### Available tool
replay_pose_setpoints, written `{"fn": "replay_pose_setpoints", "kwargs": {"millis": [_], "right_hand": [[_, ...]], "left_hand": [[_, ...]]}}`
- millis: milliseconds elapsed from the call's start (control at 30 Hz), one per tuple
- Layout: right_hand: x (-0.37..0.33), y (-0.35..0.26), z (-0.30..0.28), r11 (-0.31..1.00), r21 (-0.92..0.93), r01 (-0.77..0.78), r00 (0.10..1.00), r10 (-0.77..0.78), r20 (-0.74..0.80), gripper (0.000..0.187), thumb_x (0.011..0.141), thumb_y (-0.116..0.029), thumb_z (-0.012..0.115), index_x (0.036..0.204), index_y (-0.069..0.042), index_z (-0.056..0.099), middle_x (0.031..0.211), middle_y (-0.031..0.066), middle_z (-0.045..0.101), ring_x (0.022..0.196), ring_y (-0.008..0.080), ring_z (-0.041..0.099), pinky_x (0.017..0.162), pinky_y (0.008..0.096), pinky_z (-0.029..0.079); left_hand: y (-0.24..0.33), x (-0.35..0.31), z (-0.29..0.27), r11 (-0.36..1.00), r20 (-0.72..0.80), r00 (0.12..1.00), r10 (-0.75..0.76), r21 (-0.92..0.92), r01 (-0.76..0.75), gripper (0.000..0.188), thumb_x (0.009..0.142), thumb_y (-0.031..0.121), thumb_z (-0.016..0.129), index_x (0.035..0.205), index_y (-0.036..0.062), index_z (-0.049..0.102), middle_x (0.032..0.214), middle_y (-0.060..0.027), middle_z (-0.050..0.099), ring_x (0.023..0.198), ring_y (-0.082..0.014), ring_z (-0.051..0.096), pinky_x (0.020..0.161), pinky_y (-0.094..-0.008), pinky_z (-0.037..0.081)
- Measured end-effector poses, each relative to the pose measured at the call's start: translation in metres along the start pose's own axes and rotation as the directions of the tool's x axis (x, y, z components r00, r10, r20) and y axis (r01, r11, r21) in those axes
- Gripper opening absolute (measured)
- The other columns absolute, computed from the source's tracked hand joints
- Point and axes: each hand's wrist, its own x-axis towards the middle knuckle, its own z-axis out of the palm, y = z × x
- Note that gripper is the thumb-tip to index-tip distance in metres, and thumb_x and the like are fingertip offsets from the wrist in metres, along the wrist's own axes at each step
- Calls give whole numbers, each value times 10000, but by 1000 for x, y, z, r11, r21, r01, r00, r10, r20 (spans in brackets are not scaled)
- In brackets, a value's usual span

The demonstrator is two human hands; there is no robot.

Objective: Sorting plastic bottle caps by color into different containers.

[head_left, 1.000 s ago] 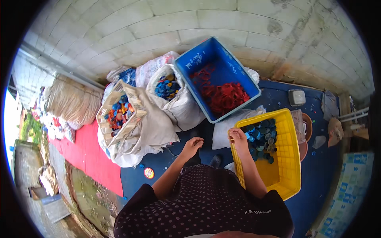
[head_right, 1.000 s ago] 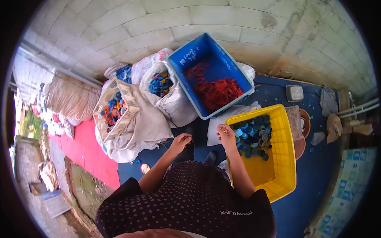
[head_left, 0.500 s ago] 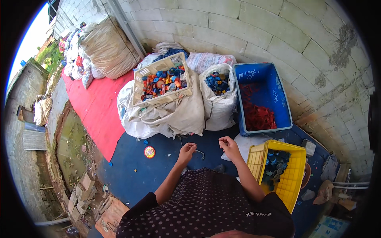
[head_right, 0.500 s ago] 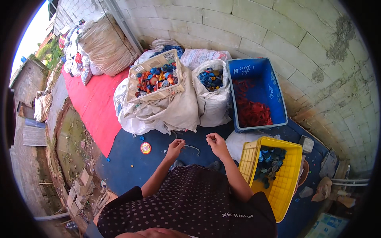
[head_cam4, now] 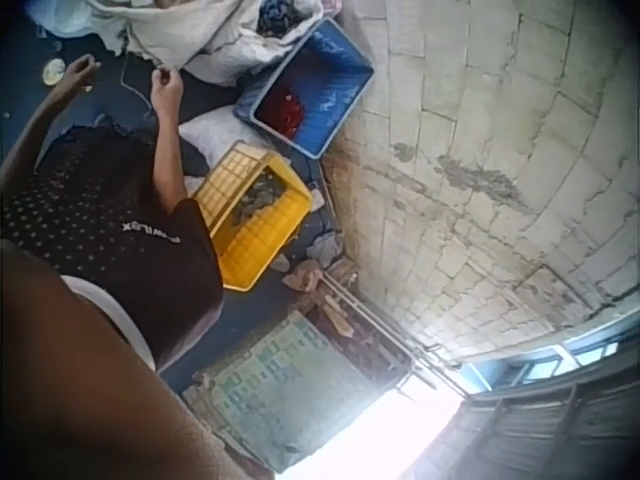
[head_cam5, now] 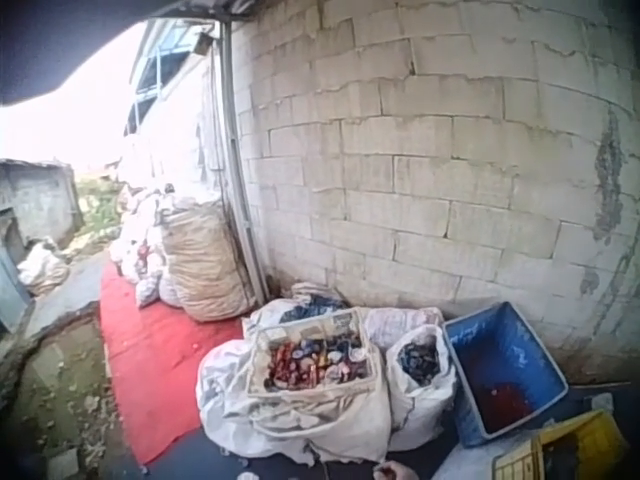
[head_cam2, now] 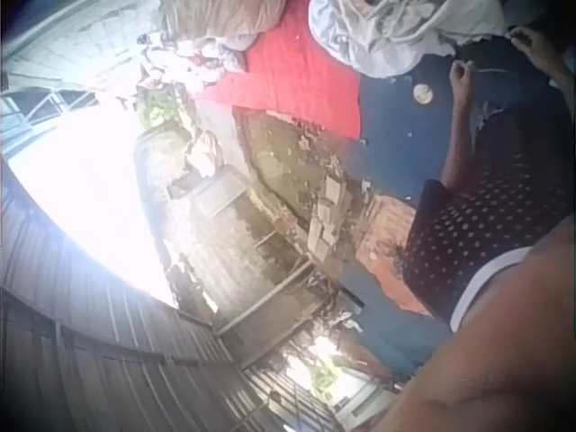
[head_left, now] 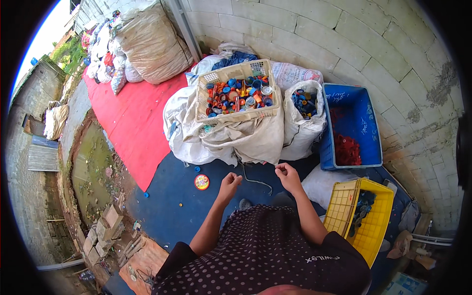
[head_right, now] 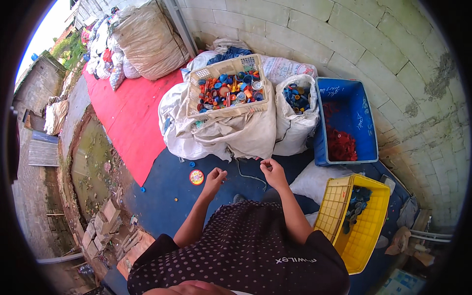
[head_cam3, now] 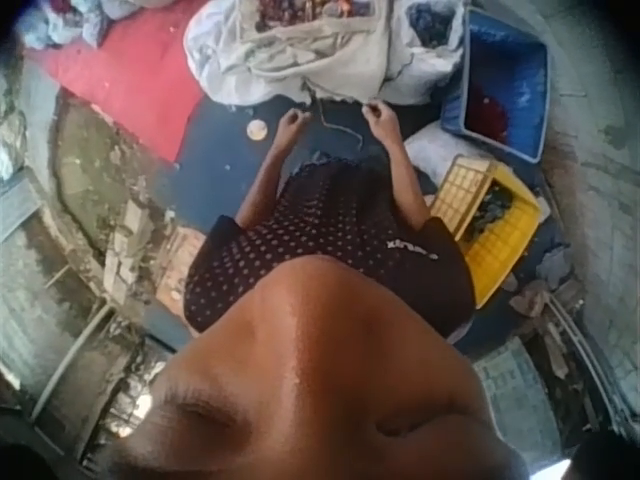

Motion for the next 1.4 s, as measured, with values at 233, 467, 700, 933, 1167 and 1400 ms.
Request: {"fn": "replay_pose_setpoints", "kwargs": {"millis": [233,467,700,933,1167,1400], "right_hand": [[60,-18,25,1000,-9,16,997,-15,77,189,880,-179,660,994,-28,658,833,46,661,688,114,590,669,263,496],[184,-20,44,998,45,40,968,-50,245,192,885,-172,652,1017,-32,645,862,43,658,726,114,607,690,274,505],[311,-46,51,982,73,176,896,-190,401,188,881,-162,648,1020,-35,646,868,51,663,731,132,618,690,285,510],[368,-69,42,977,86,197,888,-215,407,184,886,-150,641,994,-2,651,868,71,683,759,129,642,690,294,522],[355,-82,25,994,83,77,969,-94,229,187,902,-169,641,1018,-22,642,855,45,660,736,117,599,694,272,495],[353,-75,42,994,94,-49,998,45,43,187,915,-176,634,1030,-28,634,871,47,667,732,123,630,676,268,496]], "left_hand": [[14,34,-32,980,-103,994,-36,-196,15,167,880,39,526,757,105,435,729,0,505,635,-95,494,591,-242,405],[31,96,-39,984,-247,968,-42,-176,-2,336,826,20,583,660,144,319,627,27,413,558,-83,419,514,-235,364],[98,178,-35,976,-407,913,-15,-205,-75,376,875,111,652,659,163,348,611,54,401,532,-65,397,503,-235,349],[114,247,-46,997,-474,880,-39,-79,1,404,963,324,603,638,121,476,573,73,394,519,-32,330,461,-241,261],[111,336,-91,993,-347,933,-100,-87,74,283,951,303,602,817,54,607,742,-5,583,593,-60,512,539,-220,425],[111,413,-111,398,-151,977,153,914,79,206,823,196,657,1020,182,716,1019,-66,649,963,-226,613,886,-477,420]]}}
